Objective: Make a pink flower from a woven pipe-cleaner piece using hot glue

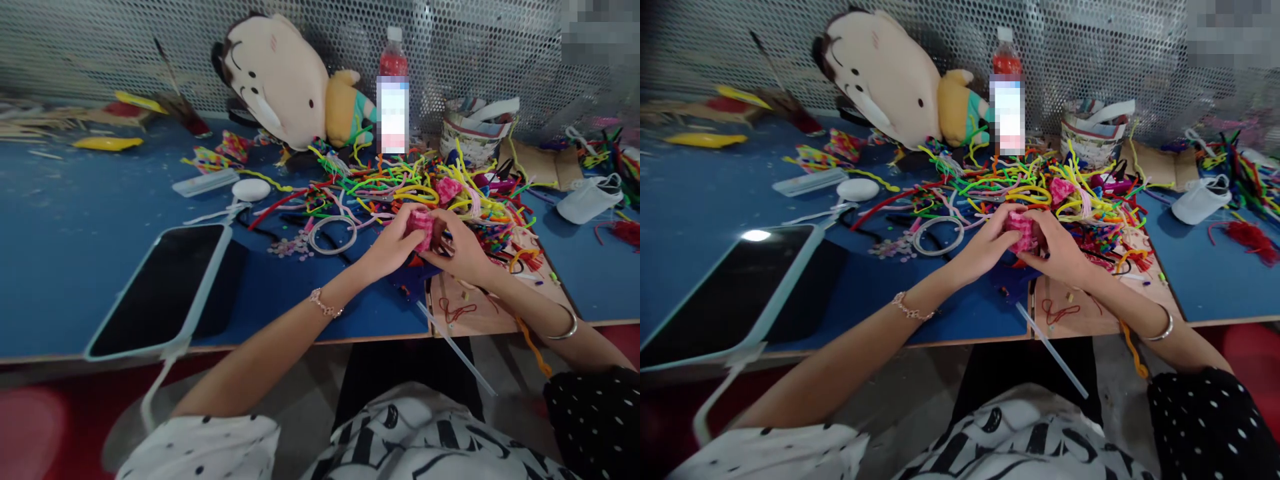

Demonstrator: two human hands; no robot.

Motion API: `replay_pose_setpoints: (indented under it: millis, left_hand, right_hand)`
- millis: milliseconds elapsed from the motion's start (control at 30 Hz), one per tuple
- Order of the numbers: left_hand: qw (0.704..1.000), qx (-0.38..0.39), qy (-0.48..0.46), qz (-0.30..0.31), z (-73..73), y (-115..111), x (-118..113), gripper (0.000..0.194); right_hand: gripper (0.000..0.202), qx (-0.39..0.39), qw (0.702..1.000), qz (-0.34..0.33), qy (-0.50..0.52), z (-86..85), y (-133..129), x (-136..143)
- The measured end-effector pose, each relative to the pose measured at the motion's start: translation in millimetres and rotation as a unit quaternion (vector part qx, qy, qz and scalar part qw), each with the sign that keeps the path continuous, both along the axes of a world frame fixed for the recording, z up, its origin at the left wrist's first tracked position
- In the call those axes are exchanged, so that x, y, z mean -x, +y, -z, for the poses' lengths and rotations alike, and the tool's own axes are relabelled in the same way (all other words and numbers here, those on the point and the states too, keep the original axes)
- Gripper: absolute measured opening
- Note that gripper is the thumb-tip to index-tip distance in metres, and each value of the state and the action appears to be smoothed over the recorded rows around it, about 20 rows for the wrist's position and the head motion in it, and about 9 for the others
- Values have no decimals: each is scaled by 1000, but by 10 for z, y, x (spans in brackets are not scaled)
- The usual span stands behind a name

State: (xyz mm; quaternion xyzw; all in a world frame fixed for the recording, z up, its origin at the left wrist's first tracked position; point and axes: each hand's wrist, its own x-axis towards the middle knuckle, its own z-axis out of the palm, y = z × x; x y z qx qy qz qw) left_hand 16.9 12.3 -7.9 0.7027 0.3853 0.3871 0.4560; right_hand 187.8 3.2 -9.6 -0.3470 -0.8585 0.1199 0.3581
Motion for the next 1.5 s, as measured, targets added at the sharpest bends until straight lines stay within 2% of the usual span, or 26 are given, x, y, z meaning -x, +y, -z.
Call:
replay_pose_setpoints:
  millis: [333, 500, 800, 1100, 1267, 1500]
  left_hand:
    - [1000, -17, -15, -6, 46, 55, -8, 33]
    - [998, -55, -15, -17, 75, 120, -7, 33]
    - [993, -105, -50, 18, 41, 170, 12, 36]
    - [993, -85, -77, 22, 57, 180, 52, 37]
    - [994, -78, -76, 23, 74, 184, 68, 42]
    - [992, -110, -52, 24, 71, 169, 77, 51]
  right_hand:
    - [48, 12, 999, 0, 33, 36, 36, -34]
    - [52, 18, 998, -7, 64, 90, 76, -36]
    - [55, 2, 997, -10, 71, 108, 120, -49]
    - [51, -21, 998, -12, 53, 75, 90, -42]
    - [51, 7, 998, -13, 62, 65, 65, -37]
    - [49, 126, 979, -42, 158, 78, 24, 10]
